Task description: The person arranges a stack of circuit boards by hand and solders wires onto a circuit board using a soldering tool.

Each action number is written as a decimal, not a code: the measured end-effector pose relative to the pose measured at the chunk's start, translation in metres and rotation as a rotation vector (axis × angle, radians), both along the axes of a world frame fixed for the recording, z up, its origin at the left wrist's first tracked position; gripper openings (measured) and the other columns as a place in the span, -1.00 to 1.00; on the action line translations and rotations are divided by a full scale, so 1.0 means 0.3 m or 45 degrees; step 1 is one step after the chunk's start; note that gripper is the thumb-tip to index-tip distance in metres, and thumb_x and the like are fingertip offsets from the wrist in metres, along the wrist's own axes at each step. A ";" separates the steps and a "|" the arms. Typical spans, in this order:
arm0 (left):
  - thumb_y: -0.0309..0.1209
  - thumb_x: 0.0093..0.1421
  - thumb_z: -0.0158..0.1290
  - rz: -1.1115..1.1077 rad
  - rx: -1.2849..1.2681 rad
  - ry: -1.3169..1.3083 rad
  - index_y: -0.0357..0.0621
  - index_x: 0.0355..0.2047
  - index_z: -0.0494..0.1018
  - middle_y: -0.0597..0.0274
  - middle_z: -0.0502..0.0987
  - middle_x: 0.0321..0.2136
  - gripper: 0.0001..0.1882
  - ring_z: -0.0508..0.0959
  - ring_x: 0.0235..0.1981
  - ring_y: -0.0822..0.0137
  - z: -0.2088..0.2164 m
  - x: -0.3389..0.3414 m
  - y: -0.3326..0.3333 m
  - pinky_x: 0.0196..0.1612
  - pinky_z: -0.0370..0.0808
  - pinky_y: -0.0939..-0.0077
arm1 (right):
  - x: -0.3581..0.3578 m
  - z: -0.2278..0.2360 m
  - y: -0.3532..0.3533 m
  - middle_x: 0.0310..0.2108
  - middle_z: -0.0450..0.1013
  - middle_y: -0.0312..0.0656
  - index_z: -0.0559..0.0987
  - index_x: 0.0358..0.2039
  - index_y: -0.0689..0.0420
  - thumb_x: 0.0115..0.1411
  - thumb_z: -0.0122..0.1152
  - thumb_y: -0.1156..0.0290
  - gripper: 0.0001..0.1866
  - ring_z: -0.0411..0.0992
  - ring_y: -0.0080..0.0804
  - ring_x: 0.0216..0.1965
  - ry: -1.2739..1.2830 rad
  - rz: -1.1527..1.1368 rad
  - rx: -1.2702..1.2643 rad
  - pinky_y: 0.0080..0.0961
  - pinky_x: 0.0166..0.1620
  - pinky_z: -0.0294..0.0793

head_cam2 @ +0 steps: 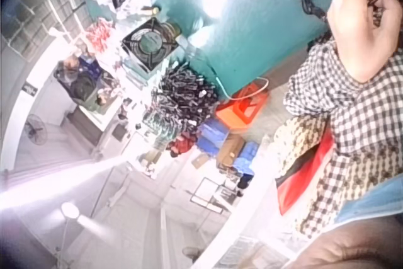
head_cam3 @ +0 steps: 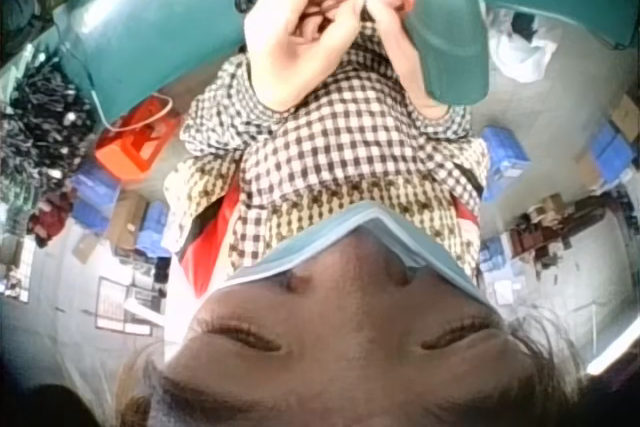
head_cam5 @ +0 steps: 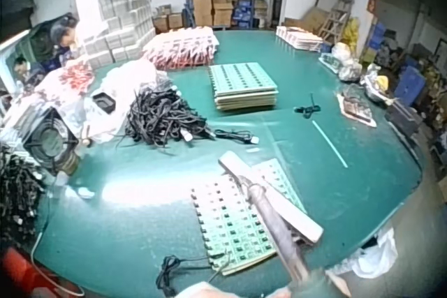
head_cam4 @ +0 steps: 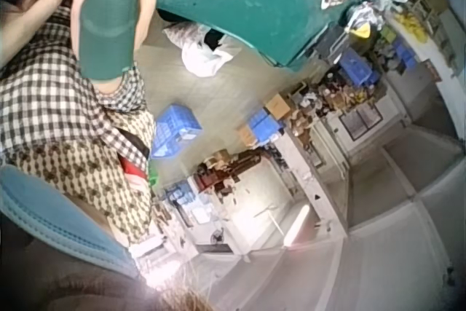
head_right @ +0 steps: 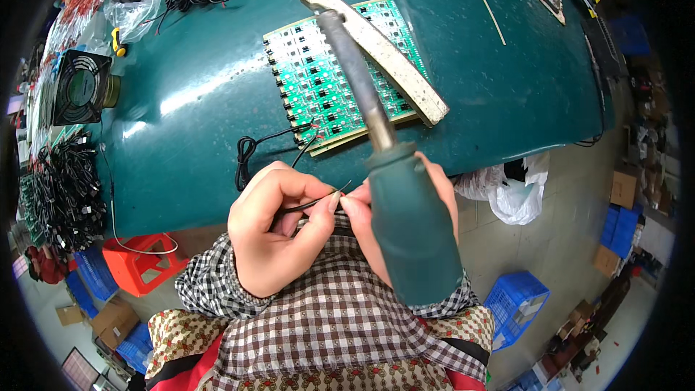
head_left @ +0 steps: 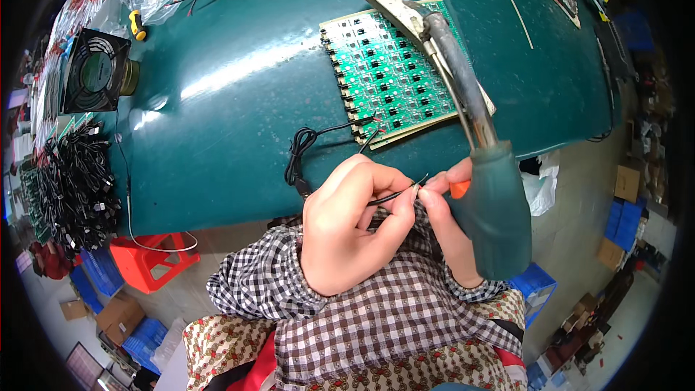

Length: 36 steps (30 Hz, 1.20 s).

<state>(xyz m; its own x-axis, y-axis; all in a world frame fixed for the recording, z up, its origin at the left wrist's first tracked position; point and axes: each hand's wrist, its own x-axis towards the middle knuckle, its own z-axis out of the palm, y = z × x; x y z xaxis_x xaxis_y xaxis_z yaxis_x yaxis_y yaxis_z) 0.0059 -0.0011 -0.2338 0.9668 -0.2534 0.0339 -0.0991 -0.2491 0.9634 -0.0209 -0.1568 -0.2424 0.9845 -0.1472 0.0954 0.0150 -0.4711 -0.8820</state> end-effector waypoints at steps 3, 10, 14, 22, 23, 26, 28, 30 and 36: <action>-0.64 0.08 0.14 -0.023 -0.158 0.165 -0.27 -0.40 0.45 0.39 0.42 -0.47 -0.91 0.26 -0.60 0.76 0.002 -0.010 0.018 -0.59 0.15 0.82 | -0.003 0.030 -0.023 -0.40 0.43 -0.32 0.48 -0.39 0.15 -0.05 0.34 0.61 -0.78 0.44 -0.52 -0.43 0.020 0.023 0.057 -0.51 -0.30 0.45; -0.65 0.11 0.11 -0.111 -0.445 0.596 -0.27 -0.37 0.45 0.42 0.44 -0.47 -0.91 0.27 -0.58 0.78 -0.007 0.009 0.034 -0.56 0.15 0.87 | 0.016 -0.024 -0.048 -0.24 0.38 -0.16 0.29 -0.07 0.25 0.00 0.24 0.76 -0.51 0.52 -0.41 -0.28 0.063 0.093 0.647 -0.50 -0.18 0.54; -0.67 0.09 0.11 -0.129 -0.348 0.532 -0.27 -0.37 0.44 0.40 0.43 -0.45 -0.89 0.28 -0.56 0.79 0.012 0.013 0.034 -0.56 0.16 0.86 | 0.014 -0.039 -0.052 -0.27 0.41 -0.16 0.29 -0.06 0.26 -0.04 0.28 0.74 -0.48 0.53 -0.42 -0.35 0.119 0.157 0.568 -0.51 -0.24 0.54; -0.69 -0.02 0.16 -0.031 -0.081 0.156 -0.30 -0.45 0.43 0.31 0.42 -0.51 -0.86 0.37 -0.57 0.66 -0.003 -0.012 0.016 -0.57 0.26 0.81 | -0.030 -0.021 -0.030 -0.40 0.41 -0.20 0.40 -0.28 0.18 -0.05 0.27 0.74 -0.67 0.46 -0.45 -0.31 -0.002 0.074 -0.066 -0.51 -0.18 0.49; -0.66 -0.04 0.17 -0.017 0.033 0.054 -0.27 -0.46 0.42 0.28 0.41 -0.55 -0.85 0.42 -0.59 0.55 0.002 -0.015 0.014 -0.58 0.32 0.70 | 0.003 0.027 -0.009 -0.37 0.39 -0.20 0.44 -0.35 0.17 -0.05 0.27 0.74 -0.73 0.47 -0.44 -0.31 -0.194 0.159 -0.335 -0.52 -0.22 0.48; -0.63 -0.07 0.17 0.024 0.152 -0.036 -0.21 -0.49 0.41 0.25 0.42 -0.58 -0.84 0.47 -0.62 0.42 0.022 -0.006 0.019 -0.60 0.38 0.55 | -0.027 0.005 0.006 -0.36 0.39 -0.20 0.45 -0.39 0.16 -0.05 0.27 0.73 -0.75 0.46 -0.44 -0.30 -0.004 0.021 -0.226 -0.53 -0.20 0.46; -0.62 -0.05 0.16 -0.066 0.153 0.019 -0.21 -0.48 0.42 0.25 0.42 -0.57 -0.85 0.48 -0.60 0.44 0.063 0.022 0.055 -0.60 0.38 0.57 | -0.009 0.017 -0.027 -0.34 0.45 -0.17 0.46 -0.16 0.19 -0.09 0.38 0.56 -0.57 0.44 -0.35 -0.33 -0.147 0.125 -0.482 -0.44 -0.24 0.44; -0.61 0.03 0.16 -0.027 0.107 0.132 -0.24 -0.46 0.45 0.40 0.39 -0.55 -0.90 0.25 -0.61 0.69 0.095 0.048 0.107 -0.58 0.14 0.78 | 0.004 0.012 -0.052 -0.38 0.44 -0.24 0.49 -0.30 0.13 -0.12 0.40 0.61 -0.66 0.45 -0.43 -0.35 -0.065 0.029 -0.185 -0.45 -0.24 0.44; -0.57 0.10 0.12 -0.165 0.101 0.448 -0.28 -0.41 0.44 0.45 0.45 -0.53 -0.93 0.29 -0.52 0.73 0.075 0.223 0.196 -0.49 0.19 0.84 | 0.010 0.037 -0.107 -0.25 0.32 -0.17 0.27 0.11 0.31 0.01 0.06 0.80 -0.41 0.39 -0.40 -0.34 0.225 0.000 0.494 -0.31 -0.16 0.44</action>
<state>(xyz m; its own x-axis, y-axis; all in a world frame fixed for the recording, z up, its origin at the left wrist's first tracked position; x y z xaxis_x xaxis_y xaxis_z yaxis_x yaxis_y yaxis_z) 0.0730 0.0578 -0.2112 0.8755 -0.3629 -0.3190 0.1989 -0.3311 0.9224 -0.0179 -0.1889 -0.2313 0.9808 -0.1387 -0.1368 -0.1518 -0.1041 -0.9829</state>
